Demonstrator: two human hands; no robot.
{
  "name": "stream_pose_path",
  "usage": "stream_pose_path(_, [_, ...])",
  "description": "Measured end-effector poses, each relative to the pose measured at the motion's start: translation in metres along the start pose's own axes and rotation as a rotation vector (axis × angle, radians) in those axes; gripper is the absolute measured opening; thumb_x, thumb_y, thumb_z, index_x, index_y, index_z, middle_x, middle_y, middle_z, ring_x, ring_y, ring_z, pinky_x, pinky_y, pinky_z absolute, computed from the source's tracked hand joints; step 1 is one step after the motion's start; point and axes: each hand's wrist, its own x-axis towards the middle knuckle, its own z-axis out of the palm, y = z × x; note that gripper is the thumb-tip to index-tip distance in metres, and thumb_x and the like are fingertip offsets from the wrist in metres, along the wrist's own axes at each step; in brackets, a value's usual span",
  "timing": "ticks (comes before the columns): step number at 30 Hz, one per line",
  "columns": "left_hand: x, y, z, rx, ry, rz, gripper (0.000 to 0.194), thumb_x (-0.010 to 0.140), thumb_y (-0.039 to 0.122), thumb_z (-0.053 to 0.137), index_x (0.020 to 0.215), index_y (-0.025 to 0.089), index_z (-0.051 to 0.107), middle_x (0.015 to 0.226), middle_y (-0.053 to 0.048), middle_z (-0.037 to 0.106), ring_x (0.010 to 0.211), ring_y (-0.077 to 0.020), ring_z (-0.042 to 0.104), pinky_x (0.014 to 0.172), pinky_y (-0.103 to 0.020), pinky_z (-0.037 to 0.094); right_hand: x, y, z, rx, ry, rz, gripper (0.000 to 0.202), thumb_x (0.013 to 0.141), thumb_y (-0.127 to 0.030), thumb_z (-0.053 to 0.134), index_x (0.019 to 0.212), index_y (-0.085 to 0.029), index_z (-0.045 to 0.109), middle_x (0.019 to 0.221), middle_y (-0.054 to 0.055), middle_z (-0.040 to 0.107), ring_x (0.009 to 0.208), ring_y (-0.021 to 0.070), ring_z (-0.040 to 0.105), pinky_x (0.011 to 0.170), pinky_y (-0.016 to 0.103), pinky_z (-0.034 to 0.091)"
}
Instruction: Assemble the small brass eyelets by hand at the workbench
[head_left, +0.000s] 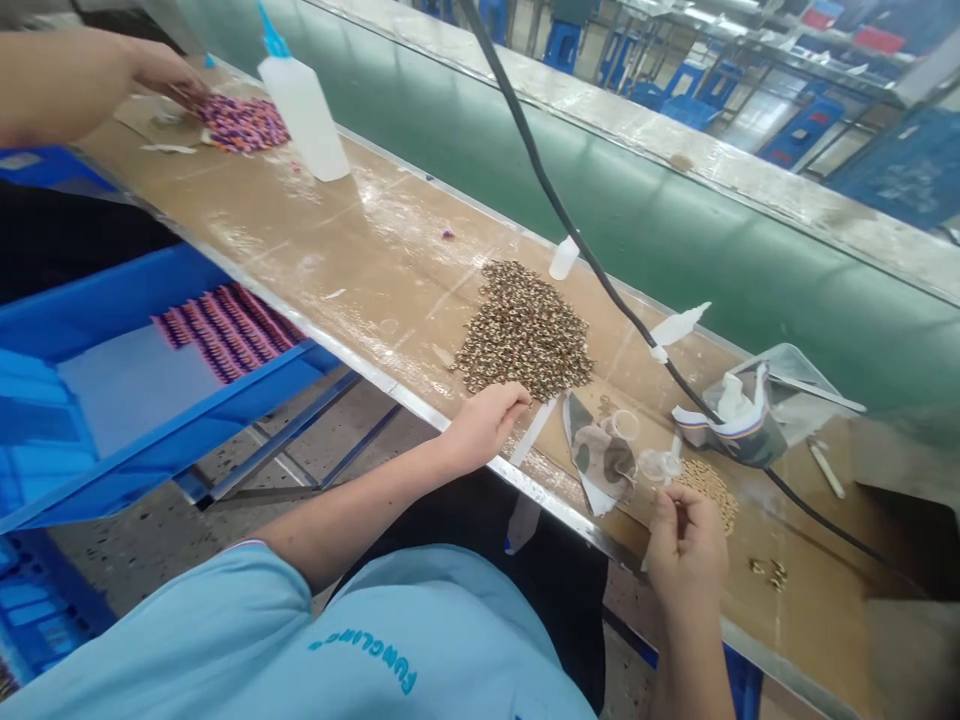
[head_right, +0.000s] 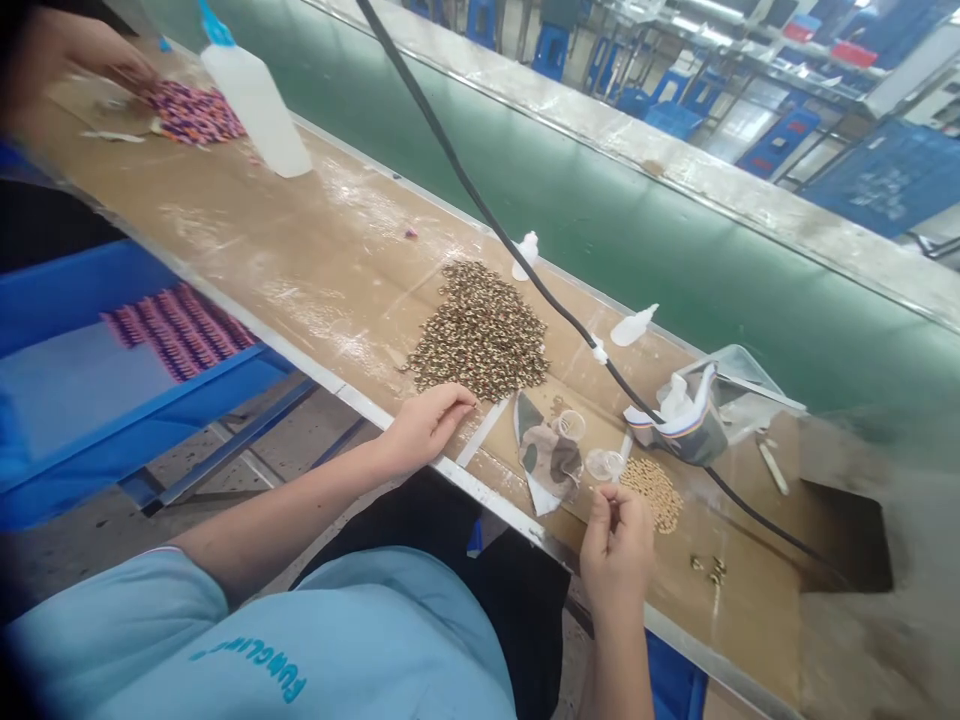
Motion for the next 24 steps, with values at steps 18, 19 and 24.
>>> stream_pose_path(18, [0.004,0.030,0.055,-1.127,-0.301,-0.540,0.019,0.062,0.021,0.075,0.072,0.012,0.062,0.073,-0.002,0.064,0.071,-0.0099,0.060,0.075,-0.026,0.049,0.039,0.008,-0.029,-0.410,-0.167,-0.066,0.025,0.092,-0.037,0.035,0.084,-0.020,0.053,0.084,0.005,0.056,0.067,0.0148,0.050,0.052,0.025,0.030])
stream_pose_path(19, [0.004,0.029,0.055,-1.124,-0.295,-0.521,0.019,0.062,0.020,0.075,0.074,0.012,0.063,0.075,-0.001,0.064,0.071,-0.0095,0.060,0.075,-0.025,0.049,0.041,0.008,-0.029,-0.444,-0.182,-0.080,0.025,0.092,-0.036,0.036,0.084,-0.020,0.053,0.085,0.005,0.057,0.067,0.0145,0.050,0.052,0.024,0.029])
stream_pose_path(24, [0.004,0.026,0.056,-1.093,-0.289,-0.410,0.016,0.066,0.020,0.072,0.079,0.013,0.066,0.087,-0.003,0.061,0.077,-0.0094,0.058,0.076,-0.025,0.049,0.047,0.008,-0.028,-0.558,-0.224,-0.173,0.024,0.093,-0.031,0.037,0.084,-0.019,0.055,0.084,0.005,0.056,0.065,0.0130,0.049,0.051,0.023,0.026])
